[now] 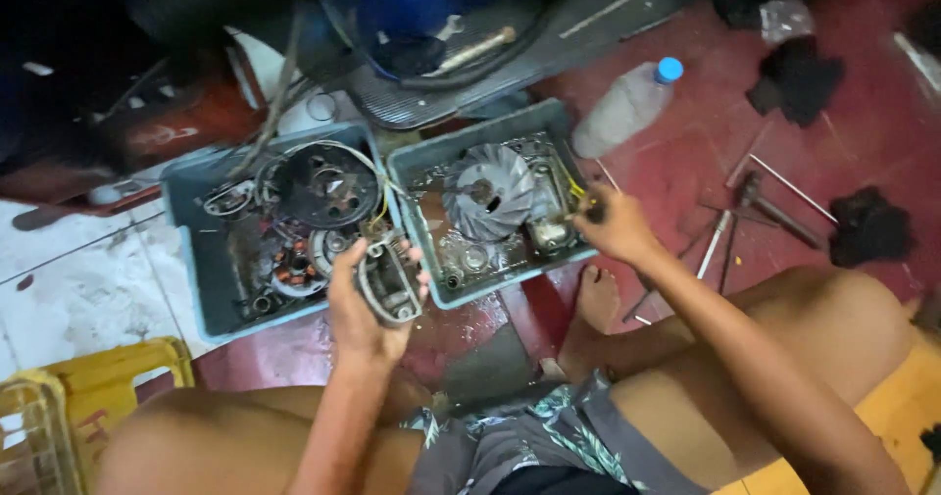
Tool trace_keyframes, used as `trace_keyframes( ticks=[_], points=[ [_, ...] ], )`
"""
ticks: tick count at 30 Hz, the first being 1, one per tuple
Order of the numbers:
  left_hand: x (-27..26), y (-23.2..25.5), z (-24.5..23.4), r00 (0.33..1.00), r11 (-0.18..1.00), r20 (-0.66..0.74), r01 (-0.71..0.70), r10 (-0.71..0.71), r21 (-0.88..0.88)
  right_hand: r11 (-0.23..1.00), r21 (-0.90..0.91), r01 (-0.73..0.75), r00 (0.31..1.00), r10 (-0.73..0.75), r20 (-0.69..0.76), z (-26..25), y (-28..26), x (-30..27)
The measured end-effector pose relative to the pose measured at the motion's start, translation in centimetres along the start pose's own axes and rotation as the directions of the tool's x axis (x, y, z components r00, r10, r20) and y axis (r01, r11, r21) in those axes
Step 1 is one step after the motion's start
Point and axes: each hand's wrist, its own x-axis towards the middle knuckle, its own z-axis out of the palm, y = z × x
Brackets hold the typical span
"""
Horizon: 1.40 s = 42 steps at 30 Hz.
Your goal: The person scrubs a cylindrical mechanical part with a brush and liquid from a plastic bottle. They rotate the part to clean different sides and rinse it repeatedly over a tray containing other disassembled components.
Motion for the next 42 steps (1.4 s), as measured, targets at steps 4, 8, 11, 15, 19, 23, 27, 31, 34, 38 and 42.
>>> trace_keyframes(
  ticks=[4, 8, 11, 15, 19, 23, 27, 31, 34, 38, 42],
  points=[
    [-0.5, -0.9, -0.7, 1.0, 0.999, -0.018, 0.017, -0.016, 0.039, 0.996, -0.046, -0.08, 0.987, 0.086, 0.134, 3.3, 3.3, -0.3],
    [0.5, -2.5, -1.6, 0.997, 0.996, -0.04, 0.066, -0.063, 0.064, 0.99, -0.141, 0.007, 0.938, 0.042, 0.344, 5.5, 5.0, -3.3],
    [0.9, -3.3, -1.5, 0.995, 0.992, -0.052, 0.09, -0.086, 0.085, 0.939, -0.312, 0.144, 0.876, 0.025, 0.481, 7.1, 5.4, -5.0],
    [0.7, -3.0, -1.0, 0.993, 0.988, -0.089, 0.084, -0.073, 0.127, 0.874, -0.418, 0.248, 0.839, 0.022, 0.543, 7.8, 5.3, -4.4],
    [-1.0, -2.6, 1.9, 0.993, 0.993, -0.114, -0.007, 0.021, 0.117, 0.978, -0.198, -0.068, 0.722, 0.186, 0.666, 1.6, 0.7, -0.4],
    [-0.7, -2.5, 2.7, 0.971, 0.982, -0.237, 0.03, 0.015, 0.184, 0.976, 0.044, -0.211, 0.948, 0.216, -0.232, 3.1, 6.7, 4.9],
    [-0.4, -2.8, 2.8, 0.972, 0.981, -0.233, 0.057, -0.012, 0.187, 0.866, 0.389, -0.313, 0.783, 0.467, -0.41, 2.1, 9.7, 10.5],
    [0.3, -2.7, 3.2, 0.977, 0.981, -0.213, 0.033, 0.008, 0.191, 0.877, 0.48, -0.011, 0.828, 0.277, -0.488, 3.4, 12.5, 15.2],
    [0.6, -2.5, 3.4, 0.965, 0.975, -0.261, 0.051, 0.007, 0.215, 0.776, 0.607, 0.173, 0.757, 0.289, -0.586, 5.0, 14.8, 17.7],
    [1.1, -2.8, 3.1, 0.973, 0.98, -0.23, 0.027, 0.02, 0.197, 0.837, 0.526, 0.151, 0.664, 0.308, -0.681, 3.7, 14.3, 16.9],
    [1.2, -2.6, 3.3, 0.975, 0.98, -0.22, 0.038, 0.006, 0.195, 0.894, 0.377, 0.241, 0.464, 0.236, -0.854, 2.1, 15.9, 17.0]
  ],
)
